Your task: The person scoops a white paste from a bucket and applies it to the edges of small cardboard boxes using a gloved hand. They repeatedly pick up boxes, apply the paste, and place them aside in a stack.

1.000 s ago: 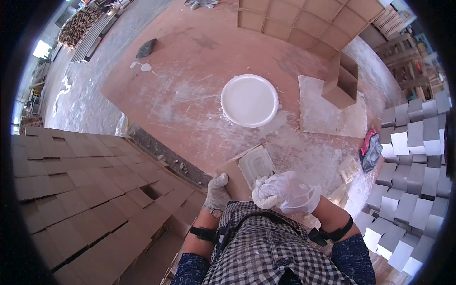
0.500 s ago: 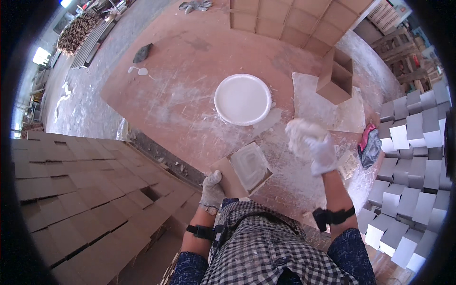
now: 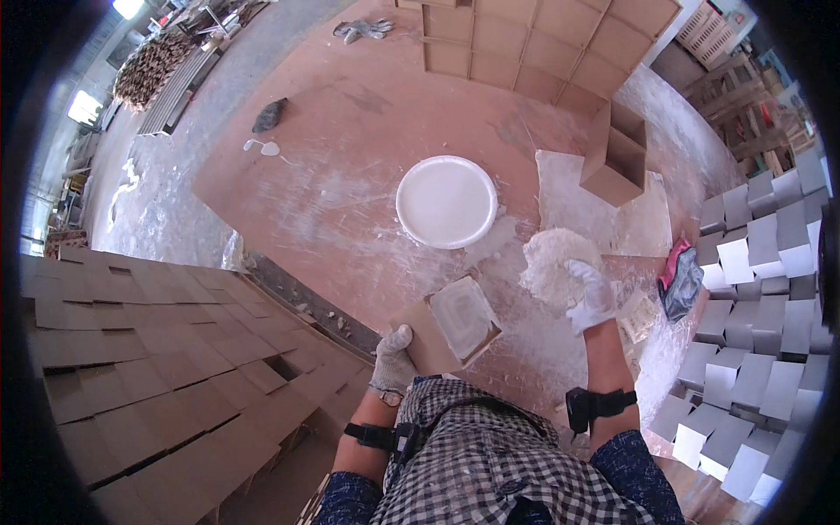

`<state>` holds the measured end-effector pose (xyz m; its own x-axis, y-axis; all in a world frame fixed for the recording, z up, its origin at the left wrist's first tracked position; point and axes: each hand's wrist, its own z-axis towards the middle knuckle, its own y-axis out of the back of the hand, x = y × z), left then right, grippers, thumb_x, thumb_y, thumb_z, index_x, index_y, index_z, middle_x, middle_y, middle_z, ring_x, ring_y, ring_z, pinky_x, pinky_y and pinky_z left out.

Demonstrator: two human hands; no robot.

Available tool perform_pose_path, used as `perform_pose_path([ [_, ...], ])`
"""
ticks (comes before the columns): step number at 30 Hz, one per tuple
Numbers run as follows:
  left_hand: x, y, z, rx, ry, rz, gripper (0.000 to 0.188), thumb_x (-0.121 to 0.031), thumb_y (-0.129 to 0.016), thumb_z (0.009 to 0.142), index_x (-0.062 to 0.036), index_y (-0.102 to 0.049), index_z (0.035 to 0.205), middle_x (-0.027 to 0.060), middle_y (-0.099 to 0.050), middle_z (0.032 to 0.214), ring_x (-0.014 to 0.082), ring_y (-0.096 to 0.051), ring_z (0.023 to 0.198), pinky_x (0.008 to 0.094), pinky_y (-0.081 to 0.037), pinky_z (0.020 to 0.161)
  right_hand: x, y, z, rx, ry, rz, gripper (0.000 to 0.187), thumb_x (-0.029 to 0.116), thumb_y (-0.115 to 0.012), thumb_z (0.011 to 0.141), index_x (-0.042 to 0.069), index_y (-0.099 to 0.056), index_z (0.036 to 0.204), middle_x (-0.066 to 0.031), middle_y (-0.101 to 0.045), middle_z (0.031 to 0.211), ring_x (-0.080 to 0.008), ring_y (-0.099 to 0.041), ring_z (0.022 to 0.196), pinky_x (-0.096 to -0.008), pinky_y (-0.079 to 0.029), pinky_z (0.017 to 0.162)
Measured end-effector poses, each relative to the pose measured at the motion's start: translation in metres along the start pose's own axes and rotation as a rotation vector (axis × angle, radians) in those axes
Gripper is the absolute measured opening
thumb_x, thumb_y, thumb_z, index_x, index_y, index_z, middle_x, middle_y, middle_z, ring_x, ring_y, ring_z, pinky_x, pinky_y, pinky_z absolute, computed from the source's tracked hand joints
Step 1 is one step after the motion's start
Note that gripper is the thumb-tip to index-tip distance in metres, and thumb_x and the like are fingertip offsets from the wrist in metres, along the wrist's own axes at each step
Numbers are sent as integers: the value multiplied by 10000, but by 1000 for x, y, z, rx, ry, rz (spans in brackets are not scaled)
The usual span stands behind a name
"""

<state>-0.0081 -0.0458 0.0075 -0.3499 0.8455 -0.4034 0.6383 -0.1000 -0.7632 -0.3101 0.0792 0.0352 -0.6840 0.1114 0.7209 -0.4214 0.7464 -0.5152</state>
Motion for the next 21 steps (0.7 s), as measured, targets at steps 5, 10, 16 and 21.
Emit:
perform_pose_path([
  [5, 1, -7, 3, -3, 21, 8, 663, -279, -742, 688, -15, -482, 1238, 135, -564, 1182, 317, -544, 1085, 478, -449, 936, 3, 19, -2, -39, 55, 22, 411, 24, -528, 800, 10, -500, 1210, -132, -579, 1140, -265, -585, 1027, -398, -494, 884],
  [10, 14, -2, 13, 31, 53, 2, 653, -276, -735, 691, -18, -480, 1234, 137, -550, 1197, 326, -540, 1085, 487, -448, 933, 21, 33, 65, 36, 32, 164, 426, 70, -558, 804, -8, -488, 1217, -148, -577, 1158, -284, -589, 1028, -425, -507, 867],
  [16, 42, 5, 25, 11, 12, 194, 716, -383, -742, 683, -40, -473, 1251, 112, -555, 1191, 318, -534, 1083, 471, -449, 930, 34, 38, 81, -417, 362, -1046, 546, 254, -616, 803, -4, -461, 1258, -185, -581, 1158, -308, -561, 1074, -383, -442, 904],
  [21, 36, -8, 14, 74, 6, 190, 750, -418, -705, 717, -49, -414, 1302, 114, -506, 1256, 320, -510, 1119, 476, -438, 945, 38, 55, 7, -676, 618, -1196, 585, 359, -594, 820, 64, -445, 1304, -224, -553, 1181, -373, -540, 1083, -407, -423, 909],
])
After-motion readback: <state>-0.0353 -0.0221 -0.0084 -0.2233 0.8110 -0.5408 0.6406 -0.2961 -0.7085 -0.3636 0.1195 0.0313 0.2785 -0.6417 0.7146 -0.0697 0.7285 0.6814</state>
